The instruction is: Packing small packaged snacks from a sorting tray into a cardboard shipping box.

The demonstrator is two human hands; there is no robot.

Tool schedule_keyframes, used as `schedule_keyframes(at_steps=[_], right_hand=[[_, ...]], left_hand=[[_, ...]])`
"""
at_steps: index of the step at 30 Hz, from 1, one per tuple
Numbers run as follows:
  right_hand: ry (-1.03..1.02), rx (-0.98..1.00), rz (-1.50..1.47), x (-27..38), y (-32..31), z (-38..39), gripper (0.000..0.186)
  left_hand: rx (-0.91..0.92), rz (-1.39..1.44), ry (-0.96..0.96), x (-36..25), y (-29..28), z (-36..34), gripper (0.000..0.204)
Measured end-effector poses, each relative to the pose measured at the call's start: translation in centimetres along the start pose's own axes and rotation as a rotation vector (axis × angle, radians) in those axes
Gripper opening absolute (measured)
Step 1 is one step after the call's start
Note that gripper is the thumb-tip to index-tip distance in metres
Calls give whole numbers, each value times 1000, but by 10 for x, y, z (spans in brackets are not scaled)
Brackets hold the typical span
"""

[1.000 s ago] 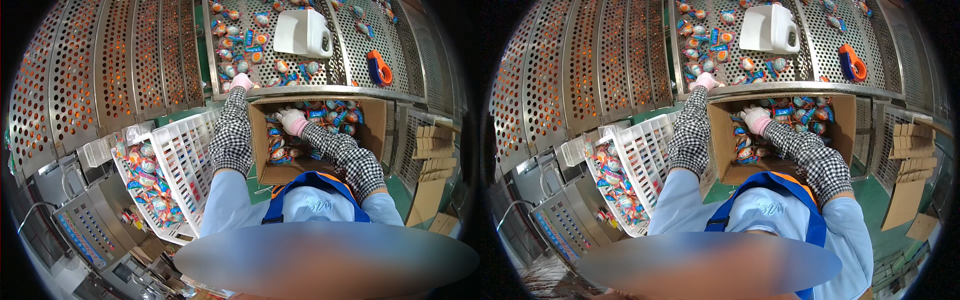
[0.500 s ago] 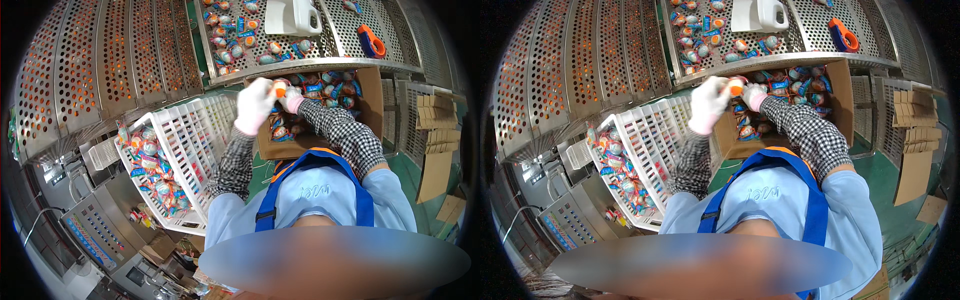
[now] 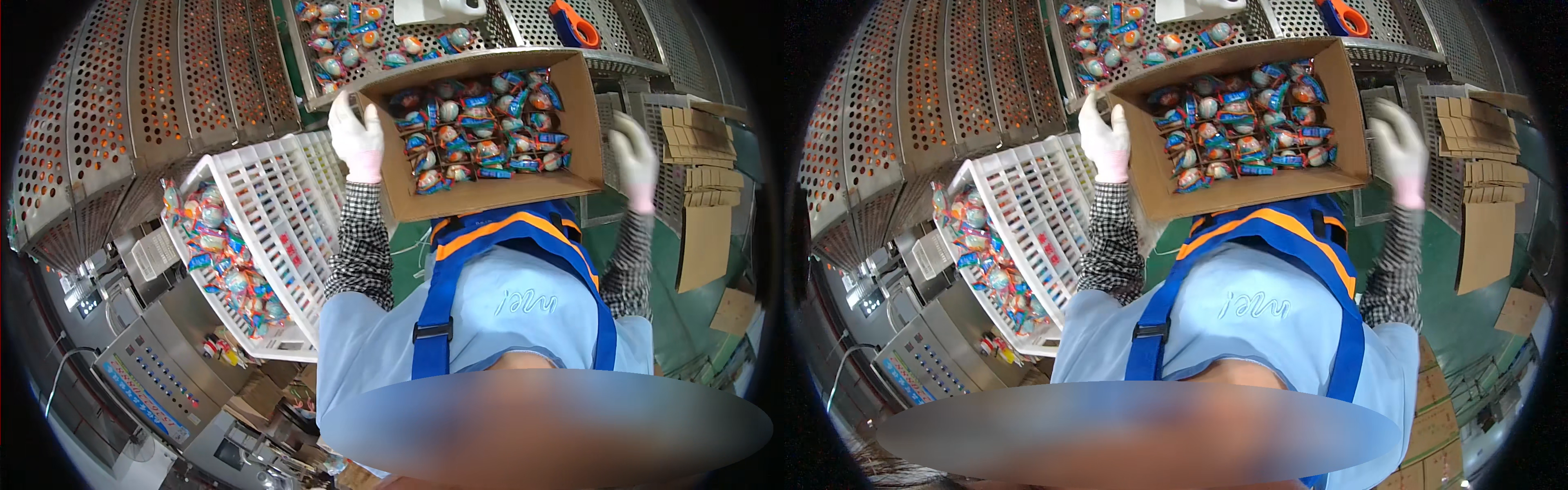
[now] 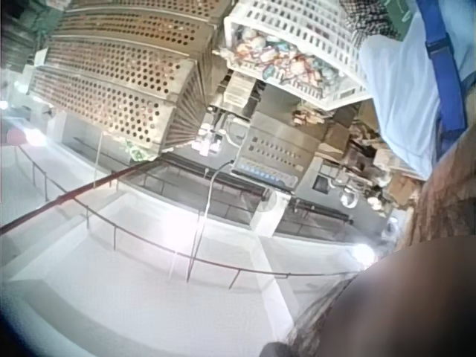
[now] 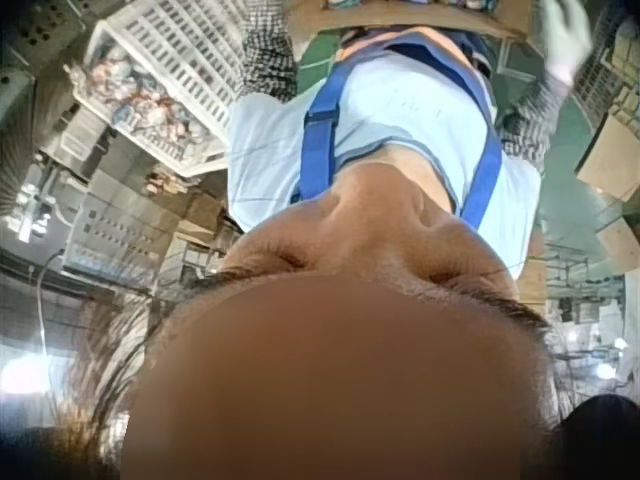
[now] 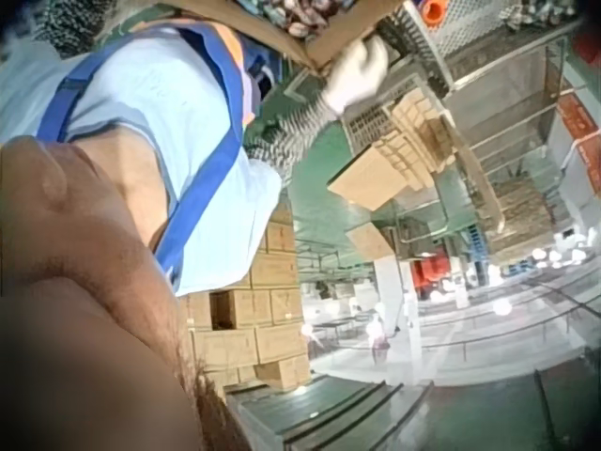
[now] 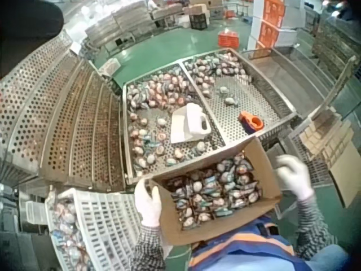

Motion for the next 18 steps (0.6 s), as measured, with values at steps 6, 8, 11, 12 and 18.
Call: schedule_keyframes(at_steps=[6,8,11,12,18], right_hand=[[585,-150,565,-291,-201,128,65],[768,-75,661,-379,-226,154,70],[1017,77,590,-471,-244,207,71],[1135,197,387,-487,-230,216,72],[1130,340,38,-447,-198,192,77]], left_hand=[[355,158,-393,32,47,49,41],[373,66,-395,38,46,47,39],[371,129,-379,32,52,44,32],[362,145,-380,28,49,42,31],[335,51,-414,28,46,50,27]])
Point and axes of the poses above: each hand's wrist, its own z-axis away from the middle knuckle, its own y-axis out of the palm, x = y × z, the point moved 7 cm from there along -z, towards the middle knuckle, and after that the axes turned 12 degrees about x, right-handed, at the moved point
